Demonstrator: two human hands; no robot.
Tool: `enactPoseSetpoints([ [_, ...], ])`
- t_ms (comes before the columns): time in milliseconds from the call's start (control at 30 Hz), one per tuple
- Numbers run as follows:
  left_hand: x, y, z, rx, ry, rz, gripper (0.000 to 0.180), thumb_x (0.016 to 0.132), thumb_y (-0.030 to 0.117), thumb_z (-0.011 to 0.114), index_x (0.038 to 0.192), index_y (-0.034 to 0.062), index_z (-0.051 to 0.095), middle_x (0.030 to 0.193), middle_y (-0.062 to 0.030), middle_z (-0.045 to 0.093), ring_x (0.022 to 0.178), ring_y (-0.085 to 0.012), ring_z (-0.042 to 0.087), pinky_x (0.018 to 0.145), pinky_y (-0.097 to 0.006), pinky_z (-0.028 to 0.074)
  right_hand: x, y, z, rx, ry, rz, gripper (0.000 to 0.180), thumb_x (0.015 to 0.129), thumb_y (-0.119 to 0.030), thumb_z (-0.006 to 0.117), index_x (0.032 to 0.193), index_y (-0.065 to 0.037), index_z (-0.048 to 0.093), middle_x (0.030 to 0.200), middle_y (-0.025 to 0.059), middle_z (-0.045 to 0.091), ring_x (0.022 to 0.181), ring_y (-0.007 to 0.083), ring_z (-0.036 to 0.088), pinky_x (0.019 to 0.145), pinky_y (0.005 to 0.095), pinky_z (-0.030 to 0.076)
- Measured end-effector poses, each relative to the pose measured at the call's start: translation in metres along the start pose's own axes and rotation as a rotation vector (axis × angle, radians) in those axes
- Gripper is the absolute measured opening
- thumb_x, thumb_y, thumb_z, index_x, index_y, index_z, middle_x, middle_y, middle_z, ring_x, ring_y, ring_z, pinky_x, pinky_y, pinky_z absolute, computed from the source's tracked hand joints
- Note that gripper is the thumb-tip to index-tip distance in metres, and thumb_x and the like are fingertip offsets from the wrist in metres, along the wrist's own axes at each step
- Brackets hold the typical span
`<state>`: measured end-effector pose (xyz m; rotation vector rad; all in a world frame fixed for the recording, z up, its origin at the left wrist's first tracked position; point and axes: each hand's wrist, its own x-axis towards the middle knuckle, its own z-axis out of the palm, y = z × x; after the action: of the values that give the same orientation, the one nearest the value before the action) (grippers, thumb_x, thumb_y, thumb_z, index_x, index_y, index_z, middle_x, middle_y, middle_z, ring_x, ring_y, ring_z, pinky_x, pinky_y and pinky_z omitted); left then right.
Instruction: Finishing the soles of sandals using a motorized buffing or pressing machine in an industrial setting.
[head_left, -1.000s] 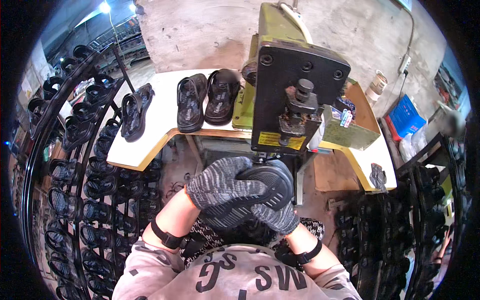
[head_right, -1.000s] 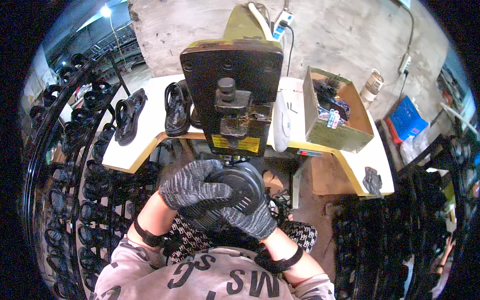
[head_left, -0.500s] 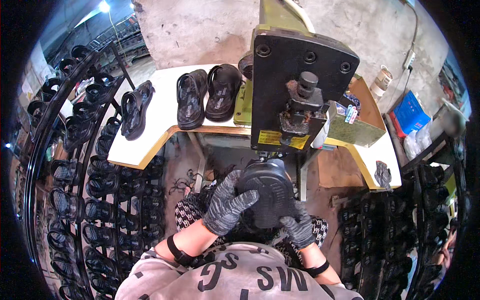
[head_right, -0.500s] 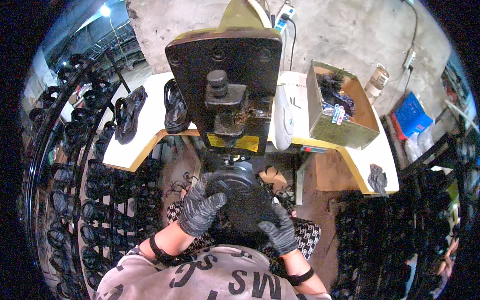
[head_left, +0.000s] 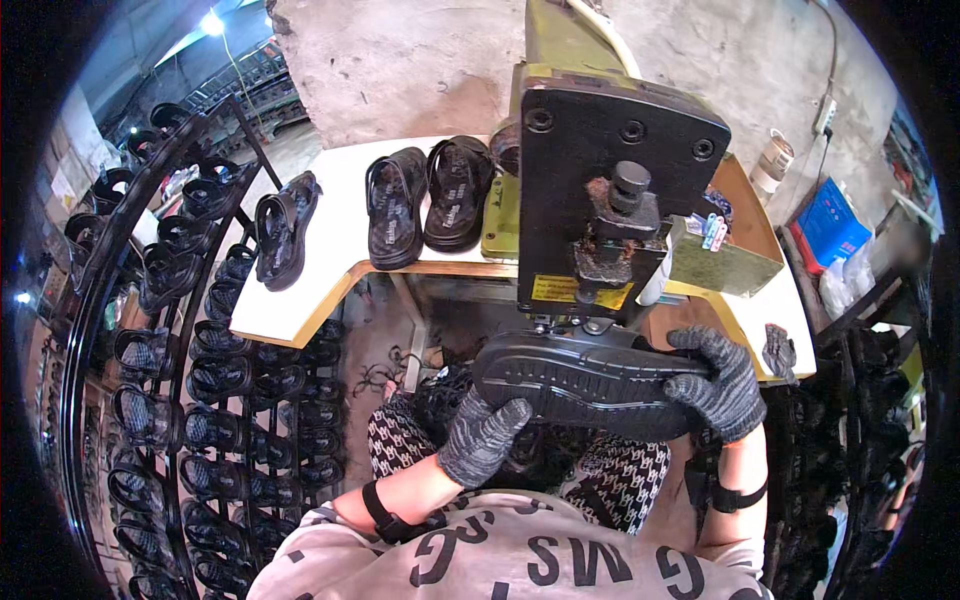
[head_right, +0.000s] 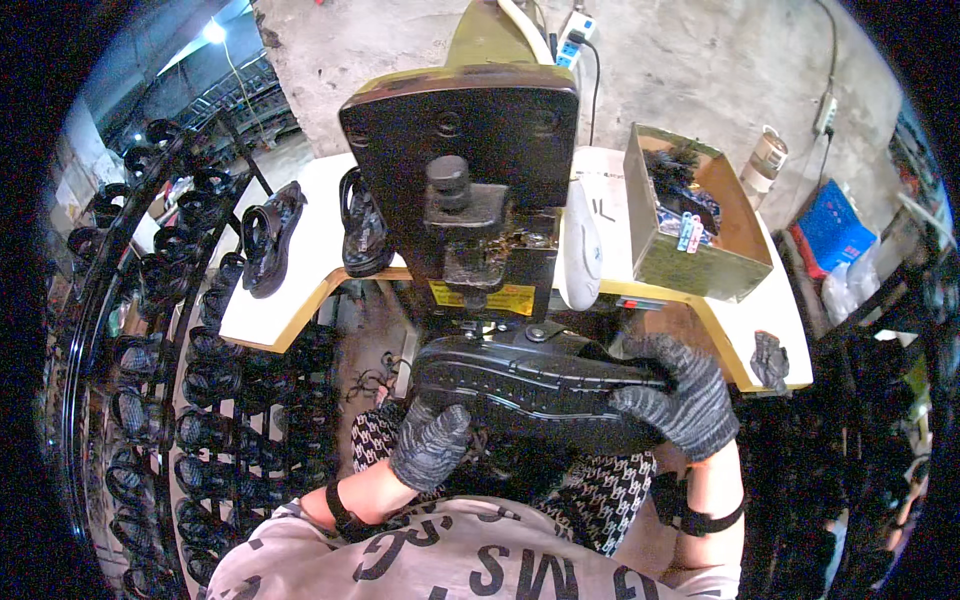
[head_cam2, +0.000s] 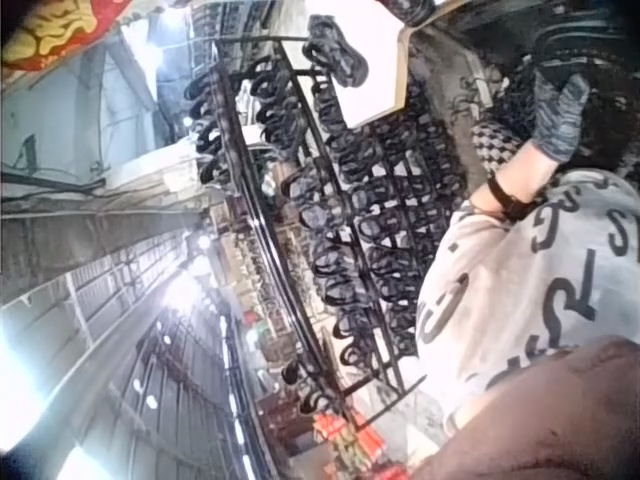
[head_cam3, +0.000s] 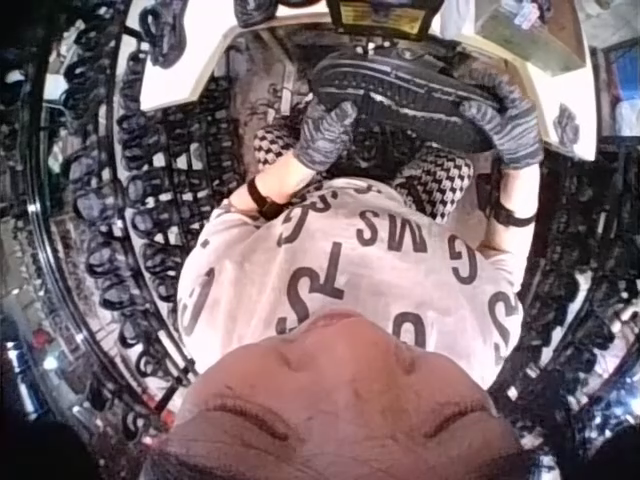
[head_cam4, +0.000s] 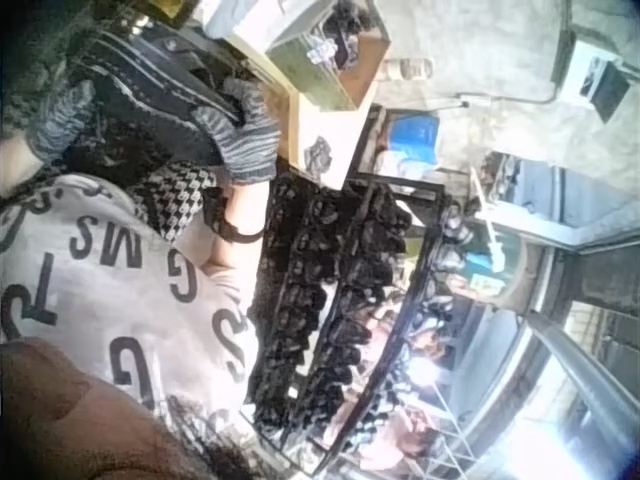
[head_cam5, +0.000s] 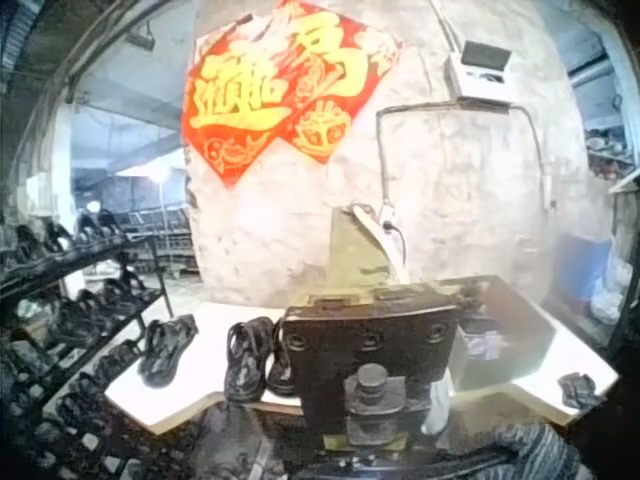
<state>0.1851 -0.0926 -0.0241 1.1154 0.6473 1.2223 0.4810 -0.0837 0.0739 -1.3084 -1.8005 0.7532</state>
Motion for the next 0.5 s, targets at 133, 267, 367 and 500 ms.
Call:
enactPoseSetpoints([
  [133,-0.006,0.020,-0.014,-0.026,0.016,0.085,0.051,0.088,0.022,0.070,0.132,0.0060,0.049,0.122,-0.0045,0.059,0.110,-0.0151,0.055,0.098,-0.032,0.044,-0.029,0.014,0.042,0.167,0.053,0.076,0.060,0.070,-0.039,0.084,0.112,-0.001,0.064,0.099,0.0066,0.068,0.092,0.0151,0.061,0.084,0.0333,0.051],
  [267,-0.025,0.060,-0.059,0.303,0.100,0.090,0.053,0.078,0.029,0.078,0.119,0.0016,0.058,0.104,-0.0073,0.067,0.093,-0.0207,0.063,0.081,-0.035,0.049,-0.046,0.047,0.139,0.390,-0.183,0.301,0.052,0.080,-0.030,0.078,0.119,-0.002,0.060,0.113,0.0097,0.063,0.107,0.0199,0.058,0.095,0.0348,0.046],
  [367,-0.057,0.108,-0.086,1.250,-0.015,0.588,0.070,0.075,0.036,0.077,0.129,0.0007,0.051,0.119,-0.0141,0.063,0.104,-0.0262,0.062,0.093,-0.037,0.048,-0.023,0.023,0.190,0.447,-0.312,0.062,0.053,0.086,-0.026,0.072,0.128,-0.002,0.052,0.115,0.0126,0.062,0.105,0.0239,0.060,0.093,0.0364,0.048],
  [500,-0.072,0.126,-0.124,1.625,-0.130,0.915,0.019,0.080,0.026,0.070,0.095,0.0141,0.070,0.099,-0.0020,0.068,0.079,-0.0260,0.065,0.077,-0.036,0.051,0.025,-0.060,0.225,0.940,-0.887,0.250,0.062,0.091,-0.027,0.065,0.142,-0.004,0.037,0.119,0.0137,0.062,0.088,0.0212,0.067,0.080,0.0333,0.054],
])
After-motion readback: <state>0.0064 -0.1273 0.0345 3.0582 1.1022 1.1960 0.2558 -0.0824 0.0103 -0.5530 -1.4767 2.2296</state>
